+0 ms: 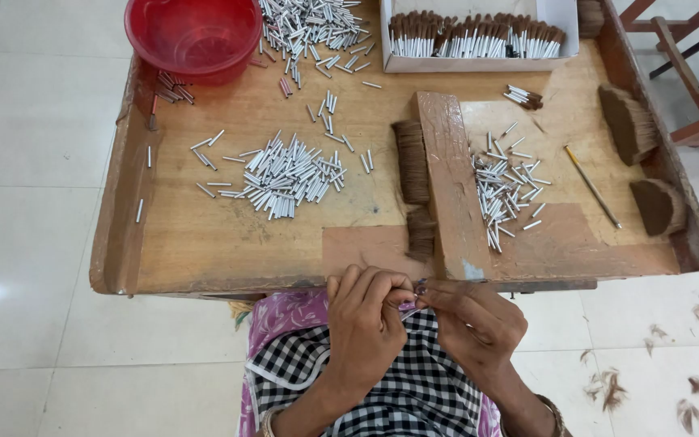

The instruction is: The person sits at a wooden workbench assembling small brushes by hand. They pick up metal ferrules and tufts of brown bristle hair, press the hair into each ferrule, and place the finished brushes into a white box on the bench, repeating the cycle continuously.

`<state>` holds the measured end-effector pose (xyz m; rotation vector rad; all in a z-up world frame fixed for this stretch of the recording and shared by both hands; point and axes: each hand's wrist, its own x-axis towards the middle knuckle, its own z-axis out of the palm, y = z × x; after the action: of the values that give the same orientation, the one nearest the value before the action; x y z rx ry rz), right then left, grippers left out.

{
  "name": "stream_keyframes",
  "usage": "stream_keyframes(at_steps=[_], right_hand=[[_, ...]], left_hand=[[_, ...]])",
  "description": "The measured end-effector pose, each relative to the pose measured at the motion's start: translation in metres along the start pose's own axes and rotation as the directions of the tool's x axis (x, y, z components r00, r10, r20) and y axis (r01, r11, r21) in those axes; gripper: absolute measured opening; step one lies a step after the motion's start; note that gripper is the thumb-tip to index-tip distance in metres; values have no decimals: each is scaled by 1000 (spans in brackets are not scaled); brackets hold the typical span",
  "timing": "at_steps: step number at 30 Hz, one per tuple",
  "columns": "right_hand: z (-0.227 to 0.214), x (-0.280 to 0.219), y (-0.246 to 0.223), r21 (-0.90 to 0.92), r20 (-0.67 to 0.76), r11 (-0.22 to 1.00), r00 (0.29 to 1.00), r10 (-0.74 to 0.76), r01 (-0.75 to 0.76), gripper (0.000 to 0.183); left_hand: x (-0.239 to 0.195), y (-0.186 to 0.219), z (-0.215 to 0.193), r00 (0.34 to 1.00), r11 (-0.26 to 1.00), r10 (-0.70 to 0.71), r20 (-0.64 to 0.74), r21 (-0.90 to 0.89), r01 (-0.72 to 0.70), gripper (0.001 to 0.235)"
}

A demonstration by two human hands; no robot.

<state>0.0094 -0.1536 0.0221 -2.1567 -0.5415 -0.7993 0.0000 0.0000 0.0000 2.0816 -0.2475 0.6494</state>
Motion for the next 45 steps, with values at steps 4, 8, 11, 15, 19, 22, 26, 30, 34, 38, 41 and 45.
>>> stream_keyframes(at_steps=[4, 8, 11, 15, 19, 22, 26, 30, 34, 38, 41, 45], right_hand=[[-9, 3, -2, -22, 62, 1000, 998, -21, 23, 21], [-25, 21, 12, -212, 28, 977, 999, -16, 22, 21], [-30, 54, -4, -388, -6, 916, 993, 114, -107, 32], [-4, 64, 14, -454, 199, 889, 979, 37, 58, 19], [12, 72, 21, -427, 341, 901, 937, 76, 82, 17], [13, 70, 25, -446, 381, 892, 917, 116, 72, 14], [11, 68, 28, -390, 333, 919, 939, 80, 60, 11], [2, 61, 23, -351, 274, 935, 960, 51, 50, 9], [-14, 53, 3, -361, 168, 932, 985, 34, 30, 13], [-20, 45, -8, -469, 143, 878, 989, -33, 97, 12], [-25, 56, -21, -458, 98, 886, 995, -21, 64, 22], [-24, 47, -9, -128, 190, 984, 971, 145, -122, 39]], left_hand=[[-5, -3, 6, 996, 997, -64, 70, -49, 67, 13], [14, 5, 5, 992, 998, -66, 109, -3, 67, 24], [13, -2, 23, 997, 998, 17, 82, 62, -22, 54], [16, -2, 27, 989, 996, 22, 143, 80, -34, 61], [33, -1, 22, 987, 991, -78, 142, 118, 62, 56], [45, -5, 21, 986, 985, -93, 136, 154, 72, 46], [55, -16, 33, 980, 978, -87, 180, 204, 49, 30], [58, -13, 29, 968, 968, -136, 213, 238, 84, 23], [57, -2, 18, 994, 991, -21, 103, 131, 7, 23], [52, 13, 8, 992, 999, 26, 121, -34, -22, 19], [46, 13, 8, 994, 999, 32, 100, -25, -29, 17], [39, 15, 3, 997, 999, 34, 71, -45, -31, 17]])
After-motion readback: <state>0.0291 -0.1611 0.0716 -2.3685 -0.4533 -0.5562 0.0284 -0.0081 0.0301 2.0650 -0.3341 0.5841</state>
